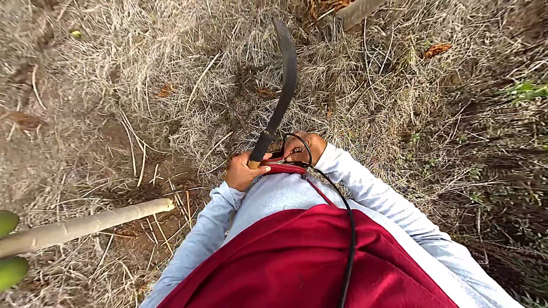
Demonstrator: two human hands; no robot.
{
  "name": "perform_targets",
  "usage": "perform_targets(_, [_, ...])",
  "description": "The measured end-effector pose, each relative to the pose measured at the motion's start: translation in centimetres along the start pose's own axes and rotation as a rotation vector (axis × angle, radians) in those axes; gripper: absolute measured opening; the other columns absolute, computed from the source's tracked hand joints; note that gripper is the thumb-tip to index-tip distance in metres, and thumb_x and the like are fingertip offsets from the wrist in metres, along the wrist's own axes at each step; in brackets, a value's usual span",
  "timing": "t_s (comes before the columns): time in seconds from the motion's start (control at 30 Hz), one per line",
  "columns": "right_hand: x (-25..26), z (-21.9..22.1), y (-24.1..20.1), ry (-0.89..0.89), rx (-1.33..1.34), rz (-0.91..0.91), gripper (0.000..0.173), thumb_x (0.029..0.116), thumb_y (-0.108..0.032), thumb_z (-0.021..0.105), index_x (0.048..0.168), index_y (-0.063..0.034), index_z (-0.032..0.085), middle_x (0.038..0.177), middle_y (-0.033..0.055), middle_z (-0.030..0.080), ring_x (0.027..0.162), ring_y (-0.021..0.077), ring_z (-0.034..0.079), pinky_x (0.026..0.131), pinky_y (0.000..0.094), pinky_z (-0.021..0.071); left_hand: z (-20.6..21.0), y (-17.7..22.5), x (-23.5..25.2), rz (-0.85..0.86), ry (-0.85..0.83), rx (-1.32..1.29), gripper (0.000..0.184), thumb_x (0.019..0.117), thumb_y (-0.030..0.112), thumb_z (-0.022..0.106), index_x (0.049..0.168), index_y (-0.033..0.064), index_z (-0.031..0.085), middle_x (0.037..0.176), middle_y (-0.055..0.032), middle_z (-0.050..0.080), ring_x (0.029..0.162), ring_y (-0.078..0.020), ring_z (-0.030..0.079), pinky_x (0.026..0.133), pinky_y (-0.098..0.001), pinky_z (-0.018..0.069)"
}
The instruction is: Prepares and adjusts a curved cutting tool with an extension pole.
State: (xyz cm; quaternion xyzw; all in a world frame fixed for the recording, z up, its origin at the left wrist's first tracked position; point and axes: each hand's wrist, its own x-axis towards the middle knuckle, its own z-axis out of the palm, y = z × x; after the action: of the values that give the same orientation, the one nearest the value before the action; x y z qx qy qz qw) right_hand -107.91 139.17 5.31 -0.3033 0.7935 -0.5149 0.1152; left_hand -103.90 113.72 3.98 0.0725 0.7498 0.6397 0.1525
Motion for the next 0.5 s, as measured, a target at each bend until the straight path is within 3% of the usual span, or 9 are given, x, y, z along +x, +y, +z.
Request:
perform_targets(0.07, [-0.2,0.0,-0.1,0.060,-0.037,0.017,0.011,0.0810,-0.012,0.077,0.086,-0.0017,0.078,0.090,0.0127,0.073,0.091,0.0242,0.068,0.085,0.0430,0.0550,0.2,0.4,-0.5,0.043,-0.004,0.065,0.034,0.0780,0.003,0.081,0.111,0.0025,0.072,0.105,-0.0069,0.077,0.088,-0.0114,0.072,0.082,-0.0323,0.0584])
perform_targets(0.17, [0.0,0.2,-0.3,-0.016,-0.054,0.077,0.020,0.0834,-0.015,0.078,0.100,-0.0029,0.080,0.099,0.0165,0.072,0.091,0.0269,0.068,0.083,0.0464,0.0572,0.5,0.5,-0.8,0.053,-0.004,0.102,0.035,0.0757,0.003,0.083,0.109,0.0021,0.071,0.102,-0.0081,0.077,0.089,-0.0145,0.073,0.083,-0.0357,0.0591])
perform_targets(0.27, [0.4,0.2,-0.1,-0.075,-0.053,0.088,0.016,0.0830,-0.013,0.079,0.095,-0.0030,0.079,0.100,0.0165,0.072,0.092,0.0277,0.068,0.083,0.0485,0.0564,0.7,0.7,-0.8,0.024,-0.010,0.075,0.037,0.0742,0.000,0.083,0.109,0.0034,0.071,0.101,-0.0062,0.076,0.088,-0.0122,0.072,0.082,-0.0327,0.0588])
perform_targets(0.4, [0.2,0.5,0.5,-0.108,-0.058,0.103,0.018,0.0864,-0.017,0.076,0.099,-0.0046,0.079,0.101,0.0154,0.073,0.092,0.0285,0.070,0.084,0.0532,0.0561,1.1,0.5,-0.9,0.041,0.023,0.079,0.032,0.0751,0.001,0.081,0.105,0.0013,0.071,0.096,-0.0084,0.076,0.083,-0.0142,0.071,0.078,-0.0344,0.0585])
perform_targets(0.5, [0.3,0.5,-0.2,-0.103,-0.008,0.153,0.015,0.0824,-0.010,0.079,0.093,0.0001,0.076,0.098,0.0166,0.072,0.089,0.0279,0.069,0.081,0.0521,0.0554,1.3,0.7,-1.1,0.062,0.034,0.104,0.031,0.0762,0.001,0.081,0.106,0.0011,0.072,0.097,-0.0089,0.076,0.086,-0.0152,0.072,0.080,-0.0360,0.0585])
